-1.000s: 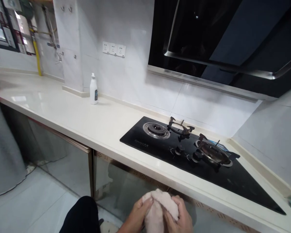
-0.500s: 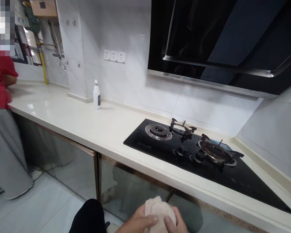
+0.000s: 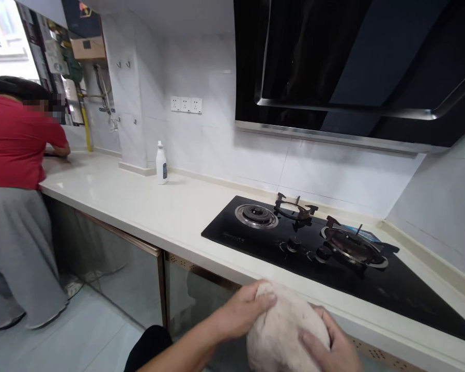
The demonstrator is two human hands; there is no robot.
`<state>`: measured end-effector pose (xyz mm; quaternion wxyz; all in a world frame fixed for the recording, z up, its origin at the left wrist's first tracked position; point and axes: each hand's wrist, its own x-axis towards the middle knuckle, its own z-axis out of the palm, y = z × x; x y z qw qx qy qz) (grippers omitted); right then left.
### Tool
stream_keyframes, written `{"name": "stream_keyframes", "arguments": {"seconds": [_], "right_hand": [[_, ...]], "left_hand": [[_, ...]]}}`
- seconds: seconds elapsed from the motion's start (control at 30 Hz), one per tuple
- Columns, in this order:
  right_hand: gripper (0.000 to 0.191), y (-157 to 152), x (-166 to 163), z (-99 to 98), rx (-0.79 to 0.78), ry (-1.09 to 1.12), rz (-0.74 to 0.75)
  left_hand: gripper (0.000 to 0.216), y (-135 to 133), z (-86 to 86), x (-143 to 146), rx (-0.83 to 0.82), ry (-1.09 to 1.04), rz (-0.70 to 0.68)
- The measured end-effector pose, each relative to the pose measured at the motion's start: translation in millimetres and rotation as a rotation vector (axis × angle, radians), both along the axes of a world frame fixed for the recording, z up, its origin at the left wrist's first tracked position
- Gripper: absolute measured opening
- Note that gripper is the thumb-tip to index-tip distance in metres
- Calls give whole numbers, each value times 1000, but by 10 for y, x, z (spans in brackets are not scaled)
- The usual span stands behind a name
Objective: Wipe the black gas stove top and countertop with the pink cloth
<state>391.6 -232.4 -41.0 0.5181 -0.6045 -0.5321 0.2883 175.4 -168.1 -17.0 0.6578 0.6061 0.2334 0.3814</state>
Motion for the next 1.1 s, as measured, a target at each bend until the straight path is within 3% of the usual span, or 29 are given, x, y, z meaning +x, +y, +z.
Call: {"name": "stream_keyframes", "arguments": {"seconds": [0.07, 0.13, 0.2, 0.3, 0.37, 0.43, 0.5, 0.57, 0.7, 0.8, 0.9, 1.0, 1.1], "right_hand": [[39, 208, 22, 321, 32, -142, -24], [43, 456, 12, 477, 86, -343, -54], [48, 700, 11, 440, 151, -561, -130], [51, 967, 48, 170, 172, -757, -188], [47, 1047, 82, -4, 183, -794, -142], [44, 1068, 119, -100, 187, -815, -111], [45, 1071, 171, -126, 175, -833, -112], [47, 1090, 253, -124, 165, -840, -86], [52, 1171, 505, -115, 158, -835, -15], [55, 1219, 710, -126, 225, -882, -118], [63, 1235, 846, -189, 219, -908, -231], [69, 1240, 886, -276, 147, -964, -216], [71, 1249, 875, -320, 109, -985, -199]], "left_hand": [[41, 261, 367, 1, 191, 86, 86], [32, 550, 588, -47, 405, 256, 262], [29, 778, 637, -130, 584, 479, 524], [37, 838, 444, -186, 773, 704, 856], [39, 680, 200, -88, 916, 729, 815], [43, 455, -60, 120, 1078, 778, 617], [69, 274, -266, 372, 1176, 884, 529], [93, 210, -379, 579, 1205, 983, 531], [98, 341, -348, 683, 1227, 1064, 518], [98, 451, -258, 555, 1262, 1049, 483], [89, 526, -225, 365, 1301, 988, 475], [78, 613, -201, 94, 1304, 943, 480], [72, 730, -133, -317, 1206, 959, 558]]}}
